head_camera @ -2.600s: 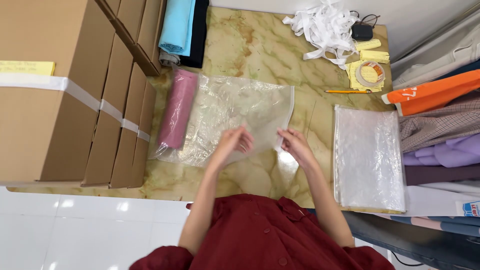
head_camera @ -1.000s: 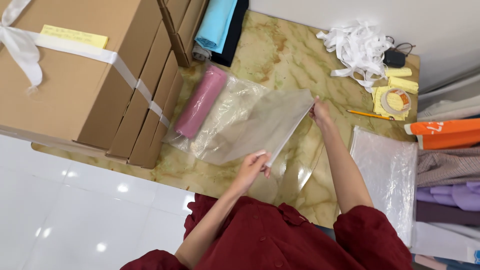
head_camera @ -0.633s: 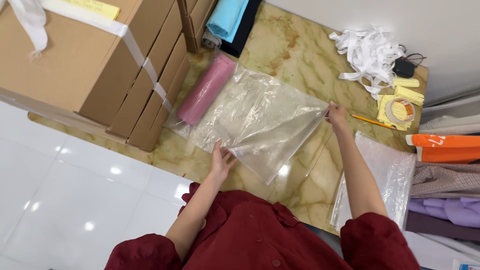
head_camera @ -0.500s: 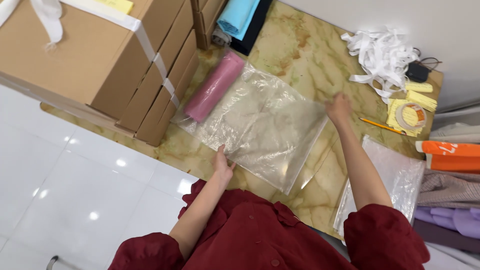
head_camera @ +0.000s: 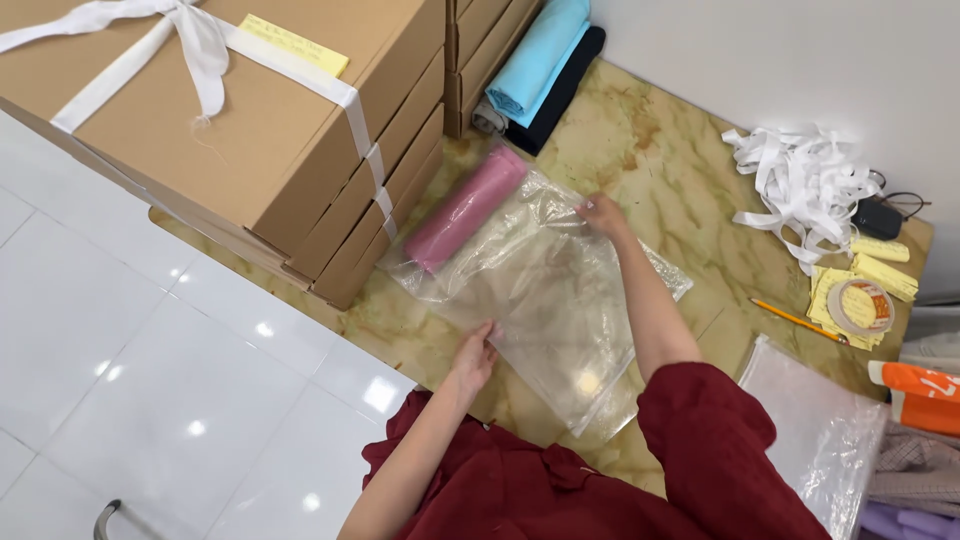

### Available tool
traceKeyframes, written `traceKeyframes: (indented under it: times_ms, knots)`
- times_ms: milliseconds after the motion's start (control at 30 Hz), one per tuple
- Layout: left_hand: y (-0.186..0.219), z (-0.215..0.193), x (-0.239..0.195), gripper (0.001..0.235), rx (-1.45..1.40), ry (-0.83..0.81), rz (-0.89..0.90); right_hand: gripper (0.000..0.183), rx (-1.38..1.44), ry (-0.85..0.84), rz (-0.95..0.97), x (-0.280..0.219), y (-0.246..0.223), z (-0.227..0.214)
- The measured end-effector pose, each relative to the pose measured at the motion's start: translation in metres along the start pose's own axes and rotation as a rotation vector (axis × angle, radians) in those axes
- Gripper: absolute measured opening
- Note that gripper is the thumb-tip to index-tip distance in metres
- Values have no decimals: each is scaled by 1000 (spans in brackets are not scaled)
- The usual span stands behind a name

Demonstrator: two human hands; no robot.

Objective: The person places a rolled pink garment into a clear plastic bag and seals it. They then place the packaged item into a cardboard box, close the lid, and tie a white ribbon around the box to secure it.

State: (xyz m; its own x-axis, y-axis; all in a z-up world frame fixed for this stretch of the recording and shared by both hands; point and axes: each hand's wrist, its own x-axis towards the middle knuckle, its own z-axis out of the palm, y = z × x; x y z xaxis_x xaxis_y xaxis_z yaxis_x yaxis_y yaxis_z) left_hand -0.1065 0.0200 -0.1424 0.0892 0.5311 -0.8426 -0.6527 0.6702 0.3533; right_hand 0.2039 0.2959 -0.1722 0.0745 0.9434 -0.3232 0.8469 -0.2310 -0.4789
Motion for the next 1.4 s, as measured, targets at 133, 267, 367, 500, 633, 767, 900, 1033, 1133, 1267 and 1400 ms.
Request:
traceKeyframes:
  times_ms: [133, 267, 367, 500, 633, 767, 900, 1033, 1133, 1267, 1400]
  knots:
    - [28, 12, -20, 30, -11, 56, 328, 36, 314, 44, -46, -38, -9, -41]
    - [92, 17, -48, 26, 239, 5, 656, 32, 697, 76, 63, -114, -10, -101]
    - [134, 31, -47, 22, 335, -57, 776, 22, 978, 124, 75, -191, -25, -142]
    - [171, 79, -73, 26, 540, -152, 855, 14, 1176, 197, 48, -259, -4, -170]
    - [183, 140, -81, 23, 678, -288, 889, 11, 1151, 305, 87, -281, 41, -185]
    - [189, 196, -65, 22, 763, -429, 970, 20, 1009, 541, 105, -288, 54, -206]
    - [196, 222, -66, 17, 736, -515, 1073, 21, 837, 736, 67, -307, 26, -224]
    - [189, 188, -31, 16, 779, -516, 1022, 16, 809, 717, 49, -319, 34, -186]
    - [173, 134, -3, 29, 878, -490, 826, 14, 814, 668, 123, -321, 72, -112]
    - [146, 61, 20, 23, 1171, -492, 520, 18, 870, 492, 338, -350, 110, -20]
    - [147, 47, 8, 49, 1321, -457, 139, 43, 872, 235, 525, -381, 96, -11]
